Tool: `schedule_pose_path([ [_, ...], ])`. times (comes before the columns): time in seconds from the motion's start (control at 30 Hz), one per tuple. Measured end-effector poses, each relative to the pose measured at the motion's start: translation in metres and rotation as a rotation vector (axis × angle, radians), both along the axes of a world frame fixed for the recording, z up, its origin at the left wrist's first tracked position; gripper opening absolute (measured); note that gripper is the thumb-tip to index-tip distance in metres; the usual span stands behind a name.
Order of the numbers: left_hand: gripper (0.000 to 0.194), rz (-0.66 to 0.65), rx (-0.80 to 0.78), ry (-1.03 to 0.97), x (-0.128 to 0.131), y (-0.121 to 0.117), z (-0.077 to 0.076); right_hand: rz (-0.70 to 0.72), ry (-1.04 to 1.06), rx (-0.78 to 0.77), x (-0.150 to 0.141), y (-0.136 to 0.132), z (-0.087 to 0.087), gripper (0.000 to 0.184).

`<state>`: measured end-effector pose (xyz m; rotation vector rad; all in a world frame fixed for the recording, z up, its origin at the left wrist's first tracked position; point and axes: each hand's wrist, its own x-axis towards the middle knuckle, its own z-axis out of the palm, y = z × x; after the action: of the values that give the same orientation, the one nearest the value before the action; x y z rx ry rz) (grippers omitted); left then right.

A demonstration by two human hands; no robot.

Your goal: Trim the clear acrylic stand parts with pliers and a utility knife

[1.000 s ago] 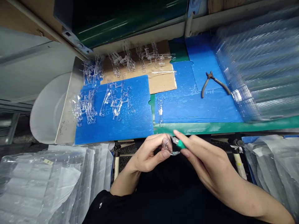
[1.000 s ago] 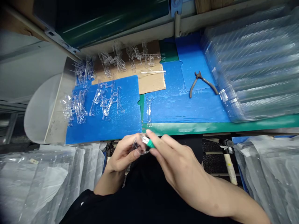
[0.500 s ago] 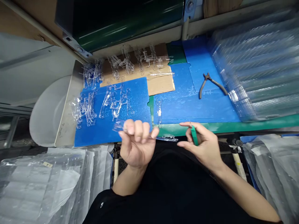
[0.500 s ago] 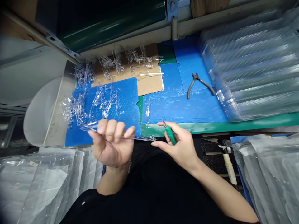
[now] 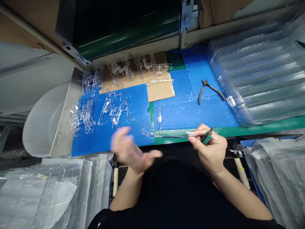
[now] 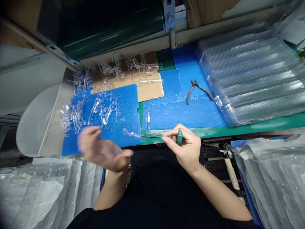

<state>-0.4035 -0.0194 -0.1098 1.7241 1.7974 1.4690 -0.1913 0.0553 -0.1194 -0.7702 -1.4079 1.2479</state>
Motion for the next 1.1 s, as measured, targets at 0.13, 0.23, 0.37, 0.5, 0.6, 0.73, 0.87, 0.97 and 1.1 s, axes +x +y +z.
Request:
schedule_pose_path([
  [0.13, 0.018, -0.343, -0.032, 0.304, 0.009, -0.001, 0.01, 0.21, -0.133, 0.242, -0.002, 0.005, 0.019, 0.014],
  [0.23, 0.016, -0.359, 0.012, 0.297, 0.012, 0.003, 0.011, 0.249, -0.237, 0.28, -0.001, 0.005, 0.027, 0.018],
  [0.37, 0.015, -0.212, 0.087, 0.281, 0.003, 0.005, 0.006, 0.25, -0.514, 0.282, 0.007, 0.002, 0.035, 0.025],
  [0.5, 0.026, -0.169, 0.13, 0.292, -0.004, 0.005, 0.003, 0.281, -0.723, 0.402, 0.014, -0.003, 0.044, 0.017],
  [0.6, 0.028, -0.154, 0.152, 0.316, -0.005, 0.006, 0.004, 0.265, -0.807, 0.483, 0.017, -0.007, 0.049, 0.02],
  [0.73, 0.028, -0.131, 0.169, 0.352, -0.003, 0.007, 0.006, 0.255, -0.856, 0.519, 0.019, -0.01, 0.052, 0.023],
  [0.87, 0.029, -0.112, 0.157, 0.39, -0.003, 0.006, 0.006, 0.247, -0.885, 0.518, 0.022, -0.011, 0.05, 0.024],
  [0.97, 0.029, -0.107, 0.15, 0.403, -0.003, 0.005, 0.005, 0.262, -0.877, 0.503, 0.022, -0.01, 0.05, 0.025],
  [1.1, 0.029, -0.115, 0.153, 0.418, -0.004, 0.006, 0.003, 0.272, -0.87, 0.48, 0.023, -0.01, 0.052, 0.024],
])
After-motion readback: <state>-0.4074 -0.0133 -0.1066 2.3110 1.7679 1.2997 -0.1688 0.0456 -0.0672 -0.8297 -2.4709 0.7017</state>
